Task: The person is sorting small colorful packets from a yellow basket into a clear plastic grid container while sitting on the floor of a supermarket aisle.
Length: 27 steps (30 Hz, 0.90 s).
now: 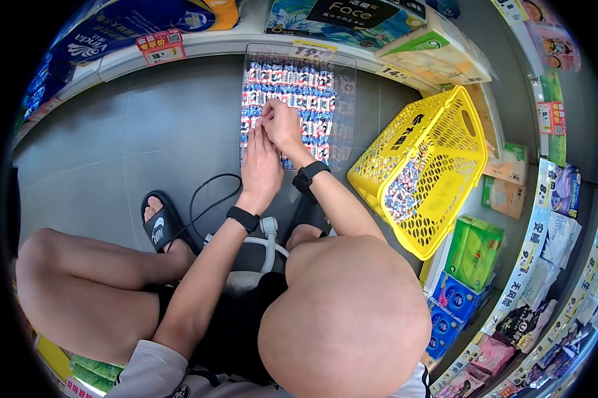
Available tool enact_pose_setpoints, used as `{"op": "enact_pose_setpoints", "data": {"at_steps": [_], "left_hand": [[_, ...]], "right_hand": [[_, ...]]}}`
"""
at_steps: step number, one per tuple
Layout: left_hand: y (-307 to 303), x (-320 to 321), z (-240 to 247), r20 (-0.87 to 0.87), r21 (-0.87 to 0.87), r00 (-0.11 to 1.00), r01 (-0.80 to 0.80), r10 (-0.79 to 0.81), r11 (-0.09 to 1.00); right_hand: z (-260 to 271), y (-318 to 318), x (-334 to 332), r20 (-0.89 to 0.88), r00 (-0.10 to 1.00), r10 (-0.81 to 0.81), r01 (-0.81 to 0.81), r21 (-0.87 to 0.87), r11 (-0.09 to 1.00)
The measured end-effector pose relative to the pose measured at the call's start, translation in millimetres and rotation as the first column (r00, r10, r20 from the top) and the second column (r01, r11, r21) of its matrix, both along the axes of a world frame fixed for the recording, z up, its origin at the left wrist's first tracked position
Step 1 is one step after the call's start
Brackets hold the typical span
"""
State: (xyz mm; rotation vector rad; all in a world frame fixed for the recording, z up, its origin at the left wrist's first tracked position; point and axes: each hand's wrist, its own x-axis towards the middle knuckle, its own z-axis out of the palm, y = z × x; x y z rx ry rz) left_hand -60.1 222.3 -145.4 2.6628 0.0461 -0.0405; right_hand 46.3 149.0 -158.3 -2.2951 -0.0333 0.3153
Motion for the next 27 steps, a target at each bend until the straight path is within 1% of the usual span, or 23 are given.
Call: {"op": "enact_pose_setpoints", "data": {"at_steps": [2,3,5,7,9,11,17,24,27], "left_hand": [[-1,-1,-5,0.003,-0.006,1.000,-0.006,0.006,1.000],[-1,-1,-4,0.005,-0.012,1.000,-0.013,0.013,1.000],[-2,-2,-3,0.003,-0.026,1.000,-0.021,0.021,0.999],[-2,-4,-3,0.000,-0.039,1.000,-0.029,0.029,0.999],[-3,-5,-3,0.007,-0.015,1.000,-0.023,0.023,1.000],[-3,-5,-3,0.014,-0.006,1.000,-0.020,0.020,1.000],[-1,-4,1,-0.016,-0.014,1.000,-0.017,0.017,1.000],[-2,-4,-2,-0.029,0.042,1.000,0.005,-0.004,0.999],[-2,-5,0,-0.005,0.008,1.000,-0.013,0.013,1.000]], "right_hand": [[-6,-2,2,-0.063,0.998,-0.004,0.009,0.076,0.997],[-3,-1,2,-0.063,0.998,-0.004,0.009,0.077,0.997],[2,0,3,-0.131,0.991,-0.018,0.034,0.118,0.992],[2,-2,4,-0.125,0.992,-0.005,0.020,0.117,0.993],[-1,-2,4,-0.116,0.993,0.005,0.008,0.117,0.993],[-6,-3,4,-0.029,0.998,0.060,-0.058,0.045,0.997],[7,1,3,-0.057,0.995,0.082,-0.082,-0.011,0.997],[6,0,4,-0.055,0.995,0.081,-0.082,-0.008,0.997],[3,-1,3,-0.071,0.994,0.082,-0.080,0.029,0.996]]}}
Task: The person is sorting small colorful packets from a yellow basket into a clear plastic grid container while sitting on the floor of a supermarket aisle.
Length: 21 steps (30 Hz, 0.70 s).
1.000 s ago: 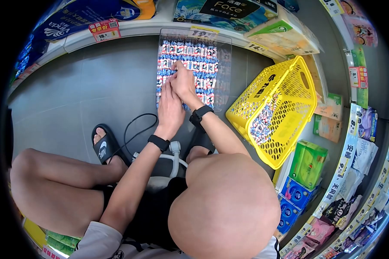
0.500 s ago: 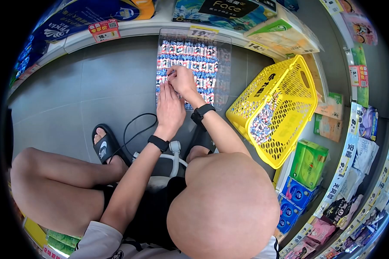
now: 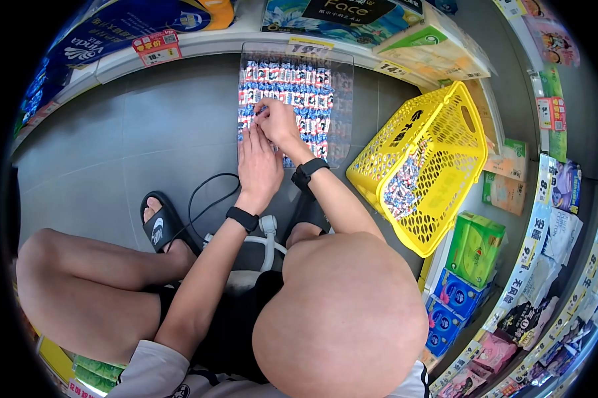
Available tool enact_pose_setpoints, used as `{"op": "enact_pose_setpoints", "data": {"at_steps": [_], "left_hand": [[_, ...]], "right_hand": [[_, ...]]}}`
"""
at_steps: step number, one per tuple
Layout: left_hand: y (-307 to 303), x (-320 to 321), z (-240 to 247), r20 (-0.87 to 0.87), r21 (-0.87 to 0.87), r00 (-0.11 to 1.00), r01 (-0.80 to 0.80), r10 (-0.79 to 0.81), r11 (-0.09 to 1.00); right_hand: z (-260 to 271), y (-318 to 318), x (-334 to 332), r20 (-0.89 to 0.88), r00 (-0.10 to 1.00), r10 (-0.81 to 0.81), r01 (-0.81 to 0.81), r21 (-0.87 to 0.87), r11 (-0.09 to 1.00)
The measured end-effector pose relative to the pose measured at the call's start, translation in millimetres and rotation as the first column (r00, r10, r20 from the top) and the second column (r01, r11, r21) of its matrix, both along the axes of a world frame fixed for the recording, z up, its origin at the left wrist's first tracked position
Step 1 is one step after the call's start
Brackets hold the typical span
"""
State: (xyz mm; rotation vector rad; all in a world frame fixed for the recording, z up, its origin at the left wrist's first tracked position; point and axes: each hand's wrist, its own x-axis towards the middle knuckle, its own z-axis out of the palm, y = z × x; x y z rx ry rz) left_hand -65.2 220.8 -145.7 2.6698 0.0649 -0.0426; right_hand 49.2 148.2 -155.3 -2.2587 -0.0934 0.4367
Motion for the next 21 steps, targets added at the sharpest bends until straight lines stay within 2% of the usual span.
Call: {"op": "enact_pose_setpoints", "data": {"at_steps": [11,21], "left_hand": [[-0.6,-2.4,-0.5,0.015,0.011,1.000,-0.008,0.008,1.000],[-1.1,-1.1,-3.1,0.025,-0.032,0.999,-0.027,0.027,0.999]], "right_hand": [[3.3,0.6,-0.8,-0.063,0.997,-0.033,0.037,0.068,0.997],[0.4,-3.3,-1.5,-0.020,1.000,-0.002,0.004,0.087,0.996]]}}
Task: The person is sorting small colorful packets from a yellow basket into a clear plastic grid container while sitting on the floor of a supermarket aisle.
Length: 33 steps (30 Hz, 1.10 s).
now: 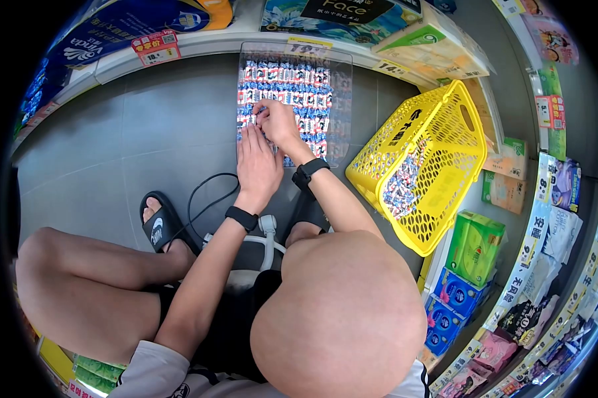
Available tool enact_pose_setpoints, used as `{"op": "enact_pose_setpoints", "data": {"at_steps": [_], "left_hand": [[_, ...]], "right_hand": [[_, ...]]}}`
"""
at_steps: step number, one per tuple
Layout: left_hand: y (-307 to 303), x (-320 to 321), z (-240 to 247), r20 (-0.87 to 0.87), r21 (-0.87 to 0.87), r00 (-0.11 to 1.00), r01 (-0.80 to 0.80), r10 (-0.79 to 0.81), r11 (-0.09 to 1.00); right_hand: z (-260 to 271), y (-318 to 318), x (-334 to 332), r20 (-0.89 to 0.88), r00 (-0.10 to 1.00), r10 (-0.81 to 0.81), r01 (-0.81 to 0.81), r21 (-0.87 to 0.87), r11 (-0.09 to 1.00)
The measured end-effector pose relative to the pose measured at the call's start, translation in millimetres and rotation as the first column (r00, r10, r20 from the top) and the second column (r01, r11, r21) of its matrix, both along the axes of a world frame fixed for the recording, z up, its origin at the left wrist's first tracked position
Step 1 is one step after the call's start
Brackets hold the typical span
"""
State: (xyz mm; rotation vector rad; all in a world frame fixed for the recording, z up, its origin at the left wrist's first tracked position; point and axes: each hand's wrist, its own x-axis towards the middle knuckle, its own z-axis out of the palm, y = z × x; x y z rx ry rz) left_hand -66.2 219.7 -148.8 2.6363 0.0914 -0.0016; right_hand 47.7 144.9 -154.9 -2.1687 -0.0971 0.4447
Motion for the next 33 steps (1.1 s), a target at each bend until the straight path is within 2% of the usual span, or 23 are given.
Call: {"op": "enact_pose_setpoints", "data": {"at_steps": [5,13,15,16,18,21,25,26,31,33], "left_hand": [[-1,0,-2,0.002,0.003,1.000,0.005,-0.005,1.000],[0,-1,-5,0.025,-0.006,1.000,0.009,-0.009,1.000],[0,-1,-5,0.030,-0.006,0.999,0.013,-0.013,1.000],[0,-1,-5,0.033,-0.004,0.999,0.016,-0.016,1.000],[1,-1,-3,0.027,-0.047,0.999,0.022,-0.021,0.999],[3,-1,2,0.070,-0.073,0.996,0.060,-0.055,0.995],[-3,1,20,0.115,-0.060,0.991,0.081,-0.073,0.995],[-4,1,26,0.112,-0.081,0.989,0.110,-0.100,0.991],[-3,11,37,0.084,-0.187,0.978,0.203,-0.190,0.961],[2,17,25,0.203,0.044,0.963,0.175,-0.180,0.984]], "right_hand": [[9,2,-1,-0.039,0.999,0.002,-0.003,-0.014,1.000],[4,0,-1,0.012,1.000,-0.007,0.007,0.008,1.000],[7,-4,2,-0.055,0.996,0.067,-0.070,-0.058,0.996],[8,-7,4,-0.052,0.997,0.064,-0.067,-0.057,0.996],[13,-14,7,-0.073,0.980,0.185,-0.188,-0.038,0.981],[30,-26,9,-0.063,0.968,0.245,-0.249,-0.063,0.967],[62,-44,9,-0.074,0.968,0.238,-0.241,-0.037,0.970],[50,-55,13,0.052,0.948,0.313,-0.310,-0.066,0.949],[111,-75,-10,0.048,0.977,0.210,-0.206,-0.073,0.976],[123,-83,-20,0.077,0.975,0.209,-0.201,-0.094,0.975]]}}
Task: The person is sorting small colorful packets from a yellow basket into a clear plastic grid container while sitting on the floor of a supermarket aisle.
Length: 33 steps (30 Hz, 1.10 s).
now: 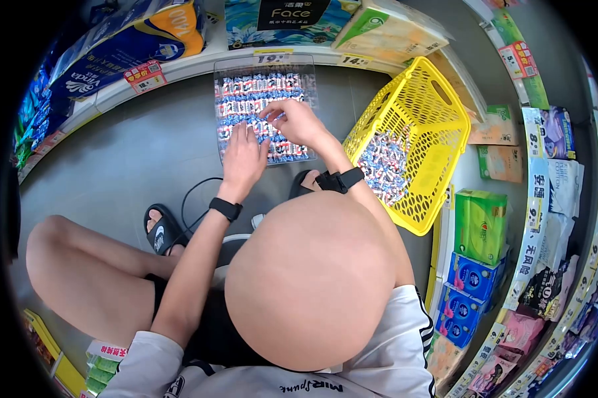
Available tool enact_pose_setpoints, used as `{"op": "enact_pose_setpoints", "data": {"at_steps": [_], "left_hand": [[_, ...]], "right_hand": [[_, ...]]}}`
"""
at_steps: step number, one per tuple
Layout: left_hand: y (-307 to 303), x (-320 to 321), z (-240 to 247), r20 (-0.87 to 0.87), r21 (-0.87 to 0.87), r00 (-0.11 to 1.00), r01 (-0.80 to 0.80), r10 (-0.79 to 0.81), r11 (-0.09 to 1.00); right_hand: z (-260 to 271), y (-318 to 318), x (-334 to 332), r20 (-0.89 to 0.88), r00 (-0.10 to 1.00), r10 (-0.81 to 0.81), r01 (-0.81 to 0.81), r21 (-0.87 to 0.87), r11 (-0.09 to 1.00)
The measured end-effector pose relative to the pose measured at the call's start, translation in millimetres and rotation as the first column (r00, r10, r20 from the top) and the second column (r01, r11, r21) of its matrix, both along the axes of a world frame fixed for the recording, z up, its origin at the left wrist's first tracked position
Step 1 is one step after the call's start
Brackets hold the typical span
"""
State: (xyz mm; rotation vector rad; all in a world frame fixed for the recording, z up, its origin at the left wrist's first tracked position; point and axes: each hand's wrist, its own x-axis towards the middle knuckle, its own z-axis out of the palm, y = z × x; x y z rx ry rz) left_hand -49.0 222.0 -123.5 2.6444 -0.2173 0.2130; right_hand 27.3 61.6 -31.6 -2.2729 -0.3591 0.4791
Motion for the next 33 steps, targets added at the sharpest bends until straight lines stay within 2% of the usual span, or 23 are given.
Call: {"op": "enact_pose_setpoints", "data": {"at_steps": [2,4,6,12,14,17,22,27,31,33], "left_hand": [[7,3,-10,-0.063,0.061,0.998,0.002,0.001,0.998],[11,3,-15,-0.071,0.187,0.997,0.027,-0.014,0.982],[10,2,-16,-0.045,0.196,0.998,0.050,-0.042,0.979],[9,1,-23,-0.066,0.279,0.997,0.067,-0.050,0.958],[9,1,-26,-0.140,0.331,0.989,0.097,-0.053,0.939],[9,-2,-34,-0.121,0.413,0.991,0.103,-0.057,0.905],[8,-3,-30,-0.153,0.420,0.988,0.095,-0.033,0.902],[8,-4,-27,-0.152,0.424,0.988,0.091,-0.028,0.901],[7,-6,-22,-0.198,0.435,0.980,0.106,-0.020,0.894],[7,-5,-22,-0.226,0.425,0.974,0.118,-0.021,0.898]], "right_hand": [[-4,-9,-9,0.047,0.999,0.002,-0.002,0.001,1.000],[-9,-16,-18,-0.010,1.000,-0.017,0.017,-0.015,1.000],[-19,-21,-24,0.022,1.000,-0.013,0.014,-0.027,1.000],[-51,-25,-32,-0.032,0.999,-0.002,-0.001,-0.083,0.997],[-58,-23,-32,-0.027,1.000,0.006,-0.008,-0.088,0.996],[-60,-19,-32,-0.014,1.000,0.011,-0.012,-0.093,0.996],[-63,-16,-32,-0.003,1.000,0.008,-0.008,-0.078,0.997],[-58,-13,-33,-0.067,0.997,-0.027,0.020,-0.104,0.994],[-61,-12,-34,-0.032,0.999,-0.007,0.004,-0.083,0.997],[-57,-10,-37,-0.053,0.999,-0.011,0.004,-0.135,0.991]]}}
